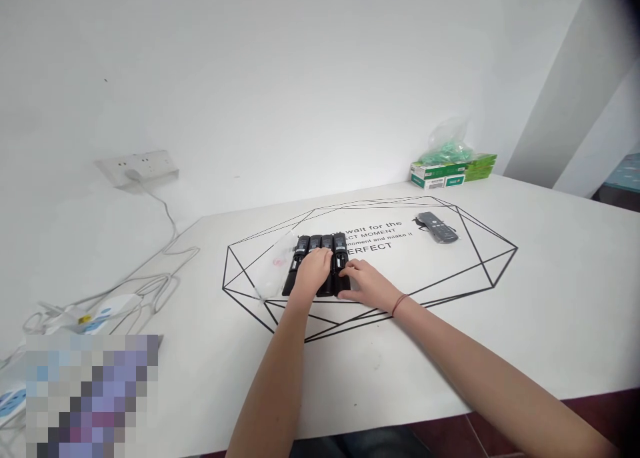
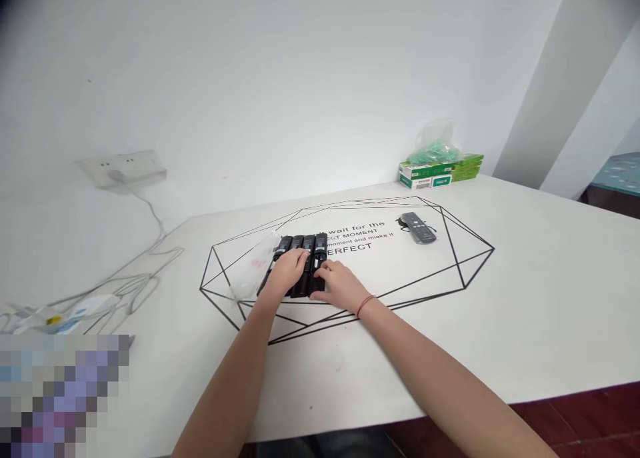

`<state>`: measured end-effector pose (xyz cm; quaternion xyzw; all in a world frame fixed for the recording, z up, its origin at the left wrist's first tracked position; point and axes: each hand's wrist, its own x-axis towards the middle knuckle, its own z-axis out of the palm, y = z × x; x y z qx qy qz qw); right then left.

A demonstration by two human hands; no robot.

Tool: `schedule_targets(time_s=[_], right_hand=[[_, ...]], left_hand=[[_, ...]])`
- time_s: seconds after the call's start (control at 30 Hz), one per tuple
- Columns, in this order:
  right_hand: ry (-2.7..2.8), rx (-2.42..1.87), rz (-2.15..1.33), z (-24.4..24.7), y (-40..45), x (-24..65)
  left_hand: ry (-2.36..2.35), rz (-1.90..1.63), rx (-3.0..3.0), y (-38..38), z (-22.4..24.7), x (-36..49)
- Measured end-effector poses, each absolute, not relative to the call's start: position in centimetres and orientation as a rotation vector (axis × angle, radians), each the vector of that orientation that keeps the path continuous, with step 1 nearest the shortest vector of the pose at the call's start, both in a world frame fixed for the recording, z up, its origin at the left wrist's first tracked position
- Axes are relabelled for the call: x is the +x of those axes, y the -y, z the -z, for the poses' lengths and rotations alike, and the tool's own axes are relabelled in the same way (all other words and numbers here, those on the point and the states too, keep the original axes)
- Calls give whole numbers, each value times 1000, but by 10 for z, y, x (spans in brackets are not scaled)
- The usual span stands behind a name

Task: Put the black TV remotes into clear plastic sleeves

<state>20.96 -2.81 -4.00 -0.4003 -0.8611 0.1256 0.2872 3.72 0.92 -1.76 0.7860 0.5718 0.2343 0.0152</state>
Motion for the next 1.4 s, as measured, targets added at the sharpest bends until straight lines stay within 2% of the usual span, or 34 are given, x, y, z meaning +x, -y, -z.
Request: schedule_targets(time_s=[0.2, 0.37, 0.43, 0.53, 0.7, 0.87, 1.03, 1.1, 1.3, 1.4], right_hand=[[2155, -1143, -261, 39, 7, 229], [1405, -1816, 24, 31, -25, 319], [1132, -1978, -50, 33, -30, 354], [1071, -2012, -206, 37, -34, 382], [1129, -1869, -579, 35, -38, 383], [1214, -1557, -1046, 23, -23, 346], [1186, -837, -1675, 3, 9, 281], [1266, -772, -1727, -1, 20, 260], [1440, -886, -1455, 12, 31, 234], [1326, -867, -1581, 20, 32, 229]], left_hand=[[-1714, -696, 2499, -6, 16, 42], [-1683, -691, 2470, -7, 16, 42], [-1655, -708, 2471, -7, 17, 43], [-1642, -722, 2454, -5, 19, 45], [-1639, -749, 2438, -2, 16, 47], [-1566, -839, 2427, 2, 12, 55], [-1337, -1022, 2073, 8, 13, 76], [-1154, -1105, 1779, 9, 13, 85], [-833, -1296, 1360, 9, 7, 93], [-763, -1342, 1277, 10, 0, 91]])
